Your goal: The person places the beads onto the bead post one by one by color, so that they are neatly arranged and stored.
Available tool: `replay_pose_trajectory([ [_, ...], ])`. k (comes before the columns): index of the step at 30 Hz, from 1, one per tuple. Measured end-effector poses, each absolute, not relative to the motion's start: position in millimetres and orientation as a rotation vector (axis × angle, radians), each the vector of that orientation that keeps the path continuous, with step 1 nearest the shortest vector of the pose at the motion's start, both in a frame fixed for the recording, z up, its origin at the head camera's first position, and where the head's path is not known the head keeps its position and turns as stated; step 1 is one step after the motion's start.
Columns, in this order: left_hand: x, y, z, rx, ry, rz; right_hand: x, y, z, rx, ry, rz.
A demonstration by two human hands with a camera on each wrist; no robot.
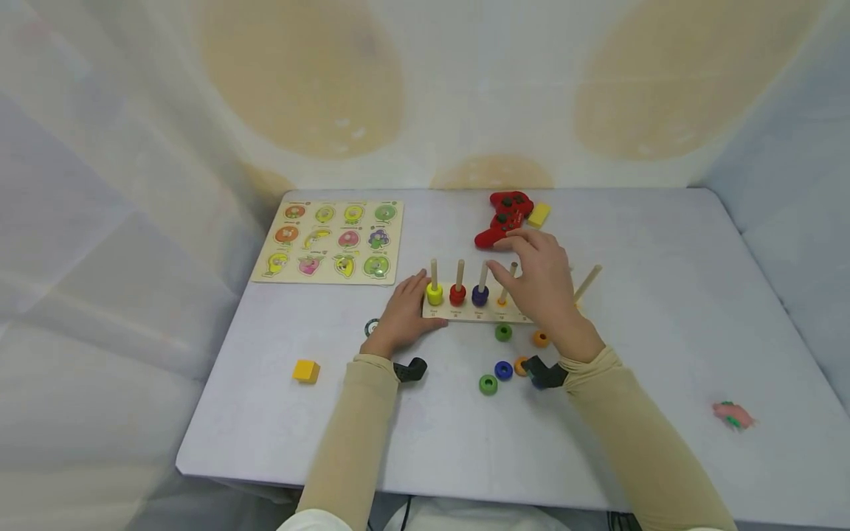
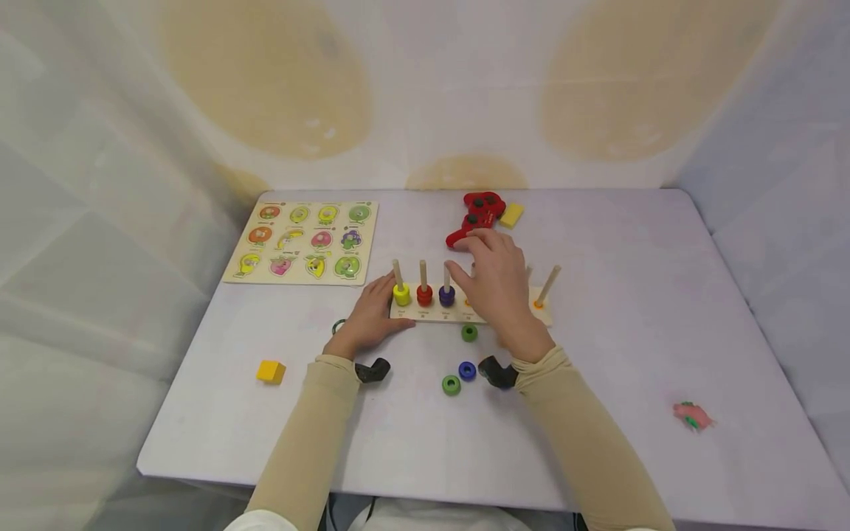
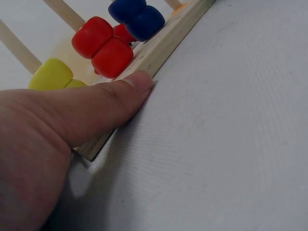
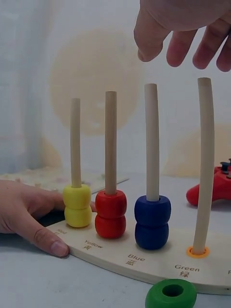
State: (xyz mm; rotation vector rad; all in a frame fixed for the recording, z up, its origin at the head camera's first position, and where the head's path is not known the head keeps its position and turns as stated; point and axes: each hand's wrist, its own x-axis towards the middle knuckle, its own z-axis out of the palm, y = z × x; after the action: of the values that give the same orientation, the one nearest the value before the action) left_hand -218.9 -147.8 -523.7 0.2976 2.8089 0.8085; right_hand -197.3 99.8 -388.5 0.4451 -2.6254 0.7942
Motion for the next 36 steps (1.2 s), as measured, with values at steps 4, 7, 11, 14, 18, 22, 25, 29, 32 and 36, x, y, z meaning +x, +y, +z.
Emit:
replay_pose_trajectory([
  [4,-219,-147,-524,0.295,2.813,0.795,-192,104,-391,0.423,-2.632,0.835],
  [7,-219,-147,-523,0.294,2.806,0.799,-184,112,-399,0.412,-2.598,0.875],
  [11,-219,-148,-520,0.283,2.8,0.805,-171,123,-427,0.458,-2.438,0.926],
  [14,-219,-148,-519,0.275,2.799,0.804,-164,128,-454,0.54,-2.352,0.887],
  [18,-219,-148,-520,0.277,2.791,0.802,-156,130,-482,0.591,-2.424,0.804],
  [22,-219,-148,-521,0.283,2.788,0.801,-149,130,-495,0.507,-2.704,0.741],
  [25,-219,-148,-521,0.28,2.79,0.803,-148,130,-498,0.45,-2.886,0.678],
  [29,-218,-148,-519,0.278,2.789,0.798,-148,130,-500,0.431,-2.938,0.667],
  [32,-217,-148,-517,0.283,2.78,0.8,-148,128,-497,0.446,-2.892,0.695],
  [36,-216,-148,-512,0.292,2.769,0.801,-149,123,-470,0.479,-2.721,0.788],
])
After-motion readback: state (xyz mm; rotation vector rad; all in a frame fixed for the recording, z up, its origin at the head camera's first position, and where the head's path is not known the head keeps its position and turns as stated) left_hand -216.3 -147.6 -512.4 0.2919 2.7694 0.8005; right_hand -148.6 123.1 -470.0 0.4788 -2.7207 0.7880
